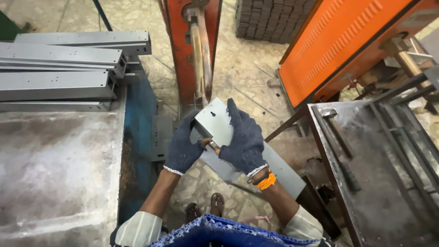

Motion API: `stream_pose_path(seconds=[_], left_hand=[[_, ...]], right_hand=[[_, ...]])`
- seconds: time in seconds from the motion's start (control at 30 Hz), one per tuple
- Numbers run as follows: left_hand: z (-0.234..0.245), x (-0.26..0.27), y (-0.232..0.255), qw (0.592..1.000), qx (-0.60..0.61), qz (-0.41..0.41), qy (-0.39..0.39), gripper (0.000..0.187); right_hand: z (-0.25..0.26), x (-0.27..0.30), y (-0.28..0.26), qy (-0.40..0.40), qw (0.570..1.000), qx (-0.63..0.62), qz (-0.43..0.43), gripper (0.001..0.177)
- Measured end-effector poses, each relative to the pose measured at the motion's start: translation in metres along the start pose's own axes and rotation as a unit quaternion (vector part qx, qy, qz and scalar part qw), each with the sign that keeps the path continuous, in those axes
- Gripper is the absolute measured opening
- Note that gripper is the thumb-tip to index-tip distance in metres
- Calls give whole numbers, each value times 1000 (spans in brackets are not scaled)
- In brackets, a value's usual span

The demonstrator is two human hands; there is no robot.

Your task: Assembling, filing, and spot welding metal frame components in a hardware factory.

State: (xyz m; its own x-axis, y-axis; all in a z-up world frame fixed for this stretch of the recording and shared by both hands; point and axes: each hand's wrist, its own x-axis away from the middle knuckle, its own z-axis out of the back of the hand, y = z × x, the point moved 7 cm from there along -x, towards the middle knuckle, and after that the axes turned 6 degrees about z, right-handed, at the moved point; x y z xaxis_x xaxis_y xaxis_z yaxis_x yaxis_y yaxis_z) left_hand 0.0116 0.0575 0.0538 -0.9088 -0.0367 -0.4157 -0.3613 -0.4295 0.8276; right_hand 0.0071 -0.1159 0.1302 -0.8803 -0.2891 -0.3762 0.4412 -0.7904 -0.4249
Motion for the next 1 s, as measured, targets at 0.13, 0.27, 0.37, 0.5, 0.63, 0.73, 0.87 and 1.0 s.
stream_pose_path(seconds=[0.13,0.27,0.37,0.5,0.63,0.73,0.87,1.0], left_hand=[[0,8,4,991,131,-5,-5,73],[7,19,7,997,62,38,-22,44],[10,39,14,998,-63,11,3,54],[7,66,12,984,-170,-32,51,72],[0,86,-6,980,-186,71,-12,77],[-4,104,-23,989,-147,-13,11,64],[-10,113,-67,973,-99,190,83,24],[-21,120,-125,956,-13,251,154,33]], right_hand=[[6,2,-6,-5,999,49,10,131],[20,15,-15,42,998,33,38,125],[21,33,-12,43,997,33,53,124],[18,61,-7,59,995,31,70,113],[28,79,-12,51,995,11,88,114],[37,94,-11,74,993,1,96,109],[49,106,-14,81,990,-19,110,101],[62,103,-25,100,983,-28,155,106]])
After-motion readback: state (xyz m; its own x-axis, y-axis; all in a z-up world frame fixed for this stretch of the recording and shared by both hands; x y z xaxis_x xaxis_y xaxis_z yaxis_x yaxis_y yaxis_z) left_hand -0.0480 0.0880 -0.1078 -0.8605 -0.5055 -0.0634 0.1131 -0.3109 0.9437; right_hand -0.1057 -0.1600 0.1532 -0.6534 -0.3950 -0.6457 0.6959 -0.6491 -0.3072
